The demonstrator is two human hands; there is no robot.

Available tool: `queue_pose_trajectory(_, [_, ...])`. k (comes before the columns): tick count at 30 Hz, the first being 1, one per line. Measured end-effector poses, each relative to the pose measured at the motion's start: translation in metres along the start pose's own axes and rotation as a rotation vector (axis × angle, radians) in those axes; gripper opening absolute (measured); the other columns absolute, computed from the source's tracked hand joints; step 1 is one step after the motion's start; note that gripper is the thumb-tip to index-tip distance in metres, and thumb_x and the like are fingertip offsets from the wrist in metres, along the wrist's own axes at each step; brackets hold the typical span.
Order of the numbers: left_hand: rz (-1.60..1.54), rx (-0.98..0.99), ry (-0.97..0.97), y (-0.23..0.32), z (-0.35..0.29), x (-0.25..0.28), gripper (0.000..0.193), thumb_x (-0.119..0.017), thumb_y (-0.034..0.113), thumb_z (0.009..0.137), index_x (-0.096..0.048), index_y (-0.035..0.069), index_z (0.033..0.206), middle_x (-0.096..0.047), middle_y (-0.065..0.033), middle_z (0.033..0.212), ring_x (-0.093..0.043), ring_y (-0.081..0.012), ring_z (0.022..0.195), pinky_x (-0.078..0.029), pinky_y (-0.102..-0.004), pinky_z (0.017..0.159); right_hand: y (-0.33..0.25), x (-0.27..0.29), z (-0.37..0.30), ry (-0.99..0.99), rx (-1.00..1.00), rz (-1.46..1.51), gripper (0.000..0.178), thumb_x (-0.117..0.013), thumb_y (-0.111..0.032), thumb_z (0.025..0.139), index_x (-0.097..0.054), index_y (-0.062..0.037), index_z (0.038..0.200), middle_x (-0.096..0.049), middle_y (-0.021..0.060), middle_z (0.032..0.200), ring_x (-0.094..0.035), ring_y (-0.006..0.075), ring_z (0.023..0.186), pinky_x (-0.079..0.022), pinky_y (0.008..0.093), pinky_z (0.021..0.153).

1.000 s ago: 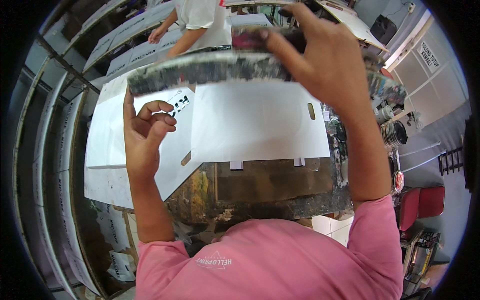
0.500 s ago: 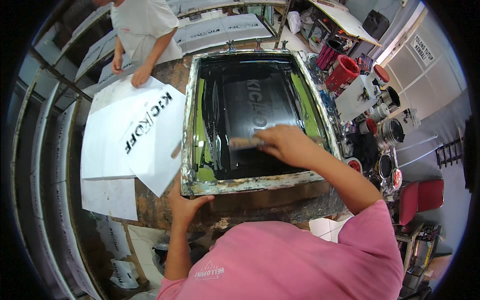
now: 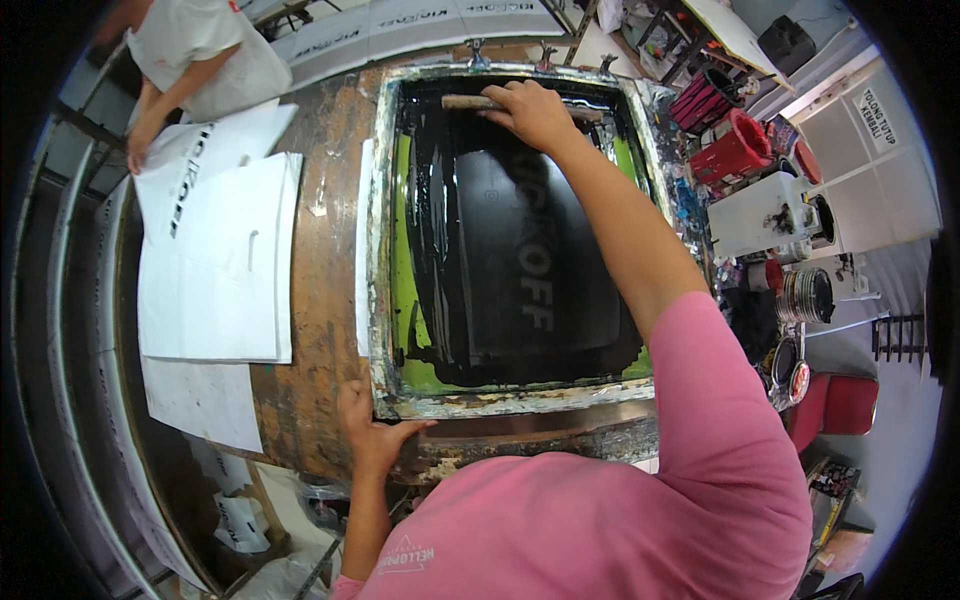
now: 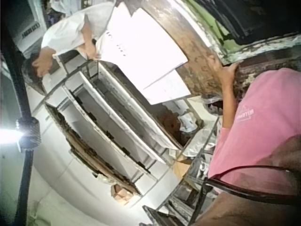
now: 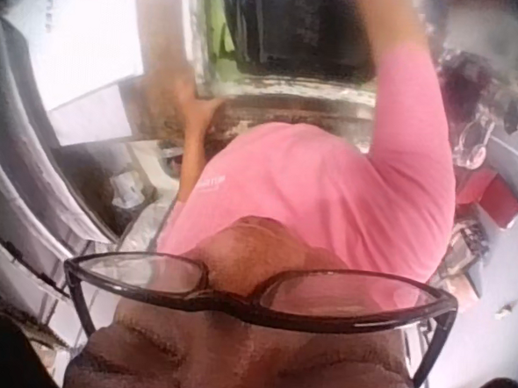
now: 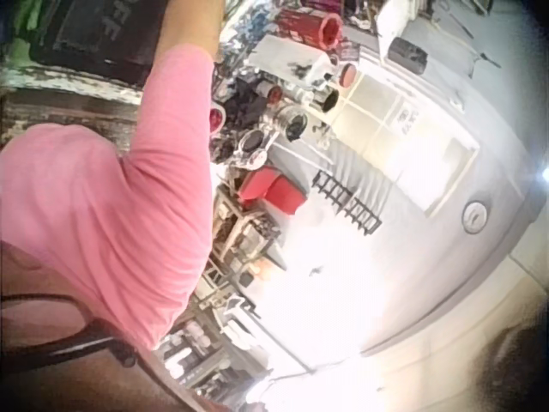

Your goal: The person performs screen printing on white plastic bags by placing a bag on the workstation, lowering a screen, and using a squeegee to spread black ink.

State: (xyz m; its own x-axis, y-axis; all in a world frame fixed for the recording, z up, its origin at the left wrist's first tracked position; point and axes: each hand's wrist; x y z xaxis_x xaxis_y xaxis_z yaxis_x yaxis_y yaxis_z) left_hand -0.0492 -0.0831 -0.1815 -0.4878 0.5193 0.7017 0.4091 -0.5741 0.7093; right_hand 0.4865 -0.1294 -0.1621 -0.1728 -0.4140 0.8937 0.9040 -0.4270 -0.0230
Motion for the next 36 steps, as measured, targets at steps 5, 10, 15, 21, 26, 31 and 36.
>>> queue_pose_trajectory(5, [0.002,0.038,0.010,0.000,-0.001,0.000,0.080,-0.104,0.023,0.046,-0.069,-0.002,0.114,-0.058,-0.0110,0.111,-0.058,-0.0314,0.106,-0.049,-0.0416,0.094,-0.030,-0.004,-0.037,0.013,-0.035,-0.088,0.044,-0.071,-0.055,0.096,-0.073,-0.0153,0.116,-0.072,0.0085,0.101,-0.071,0.0317,0.100,-0.061,0.0470,0.075])
queue_pose_trajectory(10, [-0.034,0.025,0.020,0.000,-0.001,-0.001,0.081,-0.104,0.023,0.047,-0.070,-0.002,0.116,-0.058,-0.0108,0.111,-0.059,-0.0313,0.106,-0.049,-0.0412,0.095,-0.081,0.046,-0.108,-0.078,-0.019,0.003,0.043,-0.076,-0.050,0.092,-0.072,-0.0147,0.116,-0.069,0.0092,0.101,-0.069,0.0317,0.098,-0.060,0.0464,0.075])
queue_pose_trajectory(15, [-0.032,-0.009,0.030,0.003,0.001,0.000,0.082,-0.104,0.021,0.050,-0.070,-0.003,0.122,-0.060,-0.0113,0.113,-0.061,-0.0301,0.106,-0.050,-0.0415,0.095,-0.151,0.104,-0.207,-0.154,-0.046,0.122,0.051,-0.084,-0.040,0.086,-0.070,-0.0114,0.126,-0.066,0.0088,0.105,-0.066,0.0303,0.098,-0.059,0.0436,0.077])
queue_pose_trajectory(21, [-0.059,-0.045,0.032,0.006,0.000,0.003,0.079,-0.104,0.018,0.053,-0.070,-0.003,0.121,-0.063,-0.0138,0.113,-0.064,-0.0332,0.108,-0.052,-0.0445,0.096,-0.214,0.169,-0.274,-0.351,-0.077,0.222,0.051,-0.086,-0.036,0.083,-0.071,-0.0100,0.125,-0.066,0.0084,0.105,-0.065,0.0283,0.098,-0.059,0.0416,0.077])
queue_pose_trajectory(26, [-0.100,-0.022,0.057,0.001,-0.002,0.000,0.089,-0.105,0.018,0.054,-0.069,-0.002,0.133,-0.063,-0.0120,0.115,-0.064,-0.0302,0.109,-0.052,-0.0421,0.099,-0.204,0.183,-0.245,-0.371,-0.102,0.161,0.043,-0.079,-0.044,0.090,-0.066,-0.0069,0.106,-0.066,0.0127,0.103,-0.067,0.0304,0.096,-0.060,0.0425,0.073])
queue_pose_trajectory(31, [-0.255,-0.136,0.190,0.013,-0.001,0.003,0.114,-0.108,0.020,0.057,-0.055,0.000,0.156,-0.064,-0.0089,0.122,-0.063,-0.0246,0.111,-0.052,-0.0371,0.099,-0.216,0.224,-0.247,-0.339,-0.062,0.122,0.038,-0.074,-0.040,0.095,-0.065,-0.0061,0.111,-0.064,0.0129,0.107,-0.064,0.0319,0.108,-0.053,0.0504,0.095])
queue_pose_trajectory(36, [-0.825,-0.088,0.248,0.068,0.012,0.028,0.105,-0.101,0.019,0.076,-0.044,0.001,0.163,-0.064,-0.0107,0.138,-0.063,-0.0185,0.119,-0.053,-0.0346,0.101,-0.241,0.284,-0.227,-0.064,-0.125,-0.010,0.035,-0.074,-0.033,0.093,-0.065,-0.0063,0.113,-0.061,0.0118,0.105,-0.060,0.0340,0.109,-0.038,0.0589,0.110])
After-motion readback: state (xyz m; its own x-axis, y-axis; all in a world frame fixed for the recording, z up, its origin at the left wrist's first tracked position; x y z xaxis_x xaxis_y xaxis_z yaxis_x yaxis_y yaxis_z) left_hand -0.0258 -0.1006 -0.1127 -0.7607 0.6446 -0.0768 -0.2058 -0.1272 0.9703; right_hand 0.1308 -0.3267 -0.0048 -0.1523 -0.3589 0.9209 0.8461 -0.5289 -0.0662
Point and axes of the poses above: each hand's wrist, its own z-axis towards the middle knuckle, its own x-axis out of the back of the hand, y = z × x
